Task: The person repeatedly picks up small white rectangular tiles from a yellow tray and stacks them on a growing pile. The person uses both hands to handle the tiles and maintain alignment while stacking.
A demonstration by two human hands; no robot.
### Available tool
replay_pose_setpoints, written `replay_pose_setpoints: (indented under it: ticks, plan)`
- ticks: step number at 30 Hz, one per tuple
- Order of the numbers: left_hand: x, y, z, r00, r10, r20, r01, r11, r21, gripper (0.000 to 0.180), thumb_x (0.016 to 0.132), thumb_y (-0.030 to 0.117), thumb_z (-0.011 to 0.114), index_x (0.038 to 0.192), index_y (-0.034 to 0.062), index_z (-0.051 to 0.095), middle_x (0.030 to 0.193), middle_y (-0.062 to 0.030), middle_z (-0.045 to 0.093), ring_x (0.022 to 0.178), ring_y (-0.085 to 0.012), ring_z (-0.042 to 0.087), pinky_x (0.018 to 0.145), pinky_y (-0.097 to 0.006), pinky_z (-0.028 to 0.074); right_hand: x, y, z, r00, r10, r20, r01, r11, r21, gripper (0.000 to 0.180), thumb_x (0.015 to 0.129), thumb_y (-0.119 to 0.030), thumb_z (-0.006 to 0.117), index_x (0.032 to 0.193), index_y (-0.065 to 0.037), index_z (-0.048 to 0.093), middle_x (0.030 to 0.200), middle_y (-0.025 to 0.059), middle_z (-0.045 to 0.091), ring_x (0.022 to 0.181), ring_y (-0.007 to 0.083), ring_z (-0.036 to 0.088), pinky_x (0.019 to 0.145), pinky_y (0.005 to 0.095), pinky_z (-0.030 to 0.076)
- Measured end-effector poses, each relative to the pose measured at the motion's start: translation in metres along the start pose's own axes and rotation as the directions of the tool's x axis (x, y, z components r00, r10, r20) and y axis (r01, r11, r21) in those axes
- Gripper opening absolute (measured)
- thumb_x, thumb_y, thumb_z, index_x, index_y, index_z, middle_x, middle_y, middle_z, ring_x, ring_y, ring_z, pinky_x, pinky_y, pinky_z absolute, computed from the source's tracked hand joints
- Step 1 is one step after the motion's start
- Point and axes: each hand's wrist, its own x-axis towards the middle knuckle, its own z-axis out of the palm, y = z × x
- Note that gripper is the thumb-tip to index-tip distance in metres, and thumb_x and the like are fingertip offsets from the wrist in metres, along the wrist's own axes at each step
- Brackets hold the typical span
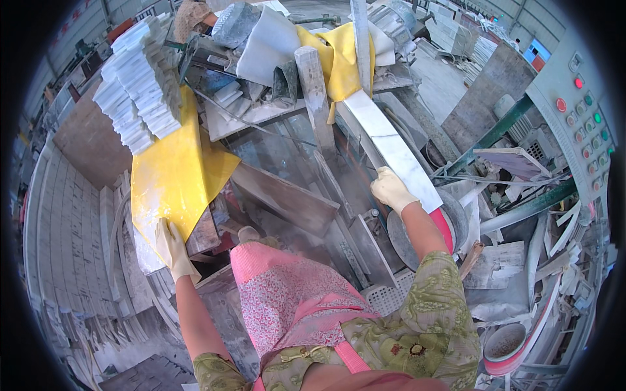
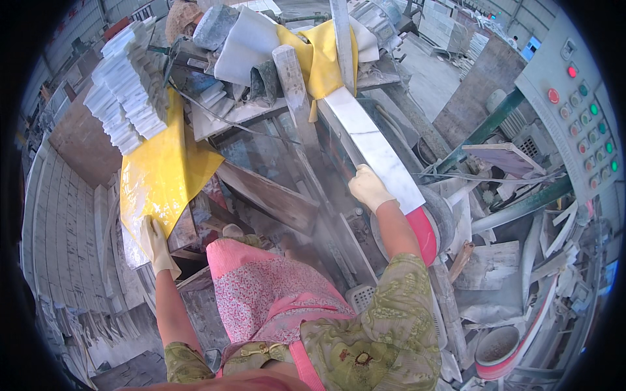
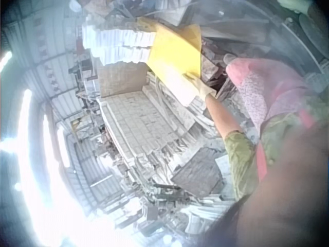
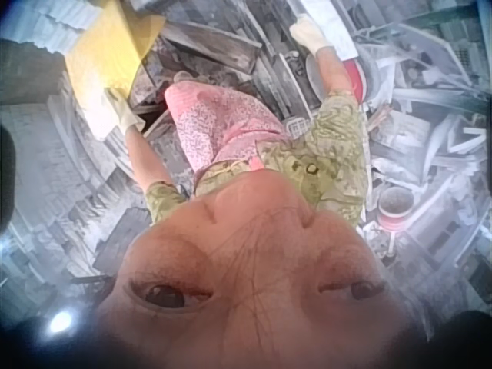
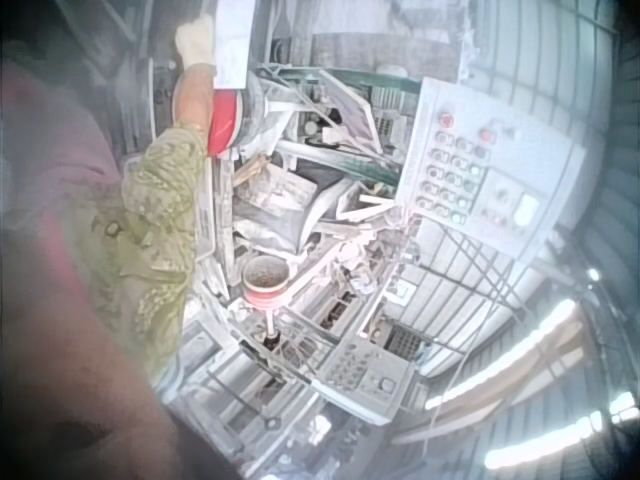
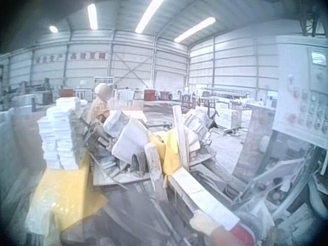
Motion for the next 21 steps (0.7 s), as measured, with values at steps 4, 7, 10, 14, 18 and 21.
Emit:
replay_pose_setpoints:
  ticks: [4, 7, 10, 14, 18, 21]
  plan:
    - [-0.002, -0.003, 0.002, 1.000, -0.006, 0.014, 0.006, 1.000, -0.006, 0.032, 0.098, 0.019, 0.053, 0.120, -0.0030, 0.061, 0.121, -0.0223, 0.065, 0.114, -0.0377, 0.059, 0.101, -0.044, 0.044, 0.000, 0.001, 0.010, 0.997, -0.015, -0.074, 0.012, 0.999, -0.042, 0.018, 0.081, -0.010, 0.059, 0.076, -0.007, 0.077, 0.082, 0.0122, 0.075, 0.088, 0.0216, 0.071, 0.103, 0.0327, 0.040]
    - [-0.003, -0.008, 0.007, 0.999, -0.031, 0.035, 0.031, 1.000, 0.000, 0.036, 0.099, 0.023, 0.053, 0.123, -0.0022, 0.061, 0.124, -0.0221, 0.064, 0.117, -0.0371, 0.059, 0.104, -0.043, 0.043, 0.004, 0.004, 0.026, 1.000, -0.022, 0.015, 0.022, 0.999, -0.027, 0.021, 0.083, -0.011, 0.059, 0.091, -0.001, 0.075, 0.091, 0.0187, 0.074, 0.096, 0.0290, 0.070, 0.102, 0.0380, 0.043]
    - [0.000, -0.010, 0.015, 0.997, -0.061, 0.036, 0.059, 0.997, 0.052, 0.042, 0.100, 0.031, 0.050, 0.128, 0.0005, 0.059, 0.128, -0.0214, 0.063, 0.120, -0.0365, 0.058, 0.106, -0.043, 0.042, 0.009, 0.007, 0.041, 0.917, 0.400, 0.012, -0.341, 0.766, 0.545, 0.027, 0.085, -0.013, 0.054, 0.101, 0.002, 0.069, 0.103, 0.0254, 0.069, 0.104, 0.0373, 0.066, 0.100, 0.0436, 0.045]
    - [0.001, -0.012, 0.011, 0.995, -0.060, 0.083, 0.065, 0.996, -0.056, 0.045, 0.101, 0.038, 0.044, 0.131, 0.0076, 0.057, 0.126, -0.0220, 0.062, 0.117, -0.0397, 0.057, 0.101, -0.046, 0.044, 0.010, 0.014, 0.037, 0.974, 0.151, 0.167, -0.187, 0.957, 0.221, 0.029, 0.087, -0.016, 0.049, 0.099, 0.005, 0.067, 0.111, 0.0297, 0.064, 0.106, 0.0431, 0.063, 0.094, 0.0481, 0.050]
    - [0.004, -0.002, 0.000, 0.998, 0.055, 0.038, -0.054, 0.998, -0.035, 0.036, 0.100, 0.032, 0.051, 0.118, 0.0036, 0.063, 0.114, -0.0220, 0.066, 0.106, -0.0395, 0.062, 0.092, -0.043, 0.048, 0.004, 0.016, 0.018, 0.991, -0.013, -0.132, 0.011, 1.000, -0.017, 0.018, 0.082, -0.012, 0.058, 0.075, -0.005, 0.073, 0.075, 0.0134, 0.071, 0.089, 0.0286, 0.069, 0.089, 0.0411, 0.051]
    - [0.006, 0.008, -0.003, 0.993, -0.096, 0.072, 0.107, 0.980, -0.168, 0.035, 0.099, 0.029, 0.051, 0.116, 0.0021, 0.064, 0.110, -0.0195, 0.069, 0.102, -0.0361, 0.064, 0.092, -0.040, 0.048, 0.002, 0.014, 0.013, 0.963, -0.093, -0.252, 0.091, 0.996, -0.019, 0.021, 0.086, -0.017, 0.058, 0.077, -0.004, 0.072, 0.074, 0.0121, 0.071, 0.093, 0.0261, 0.069, 0.092, 0.0384, 0.049]
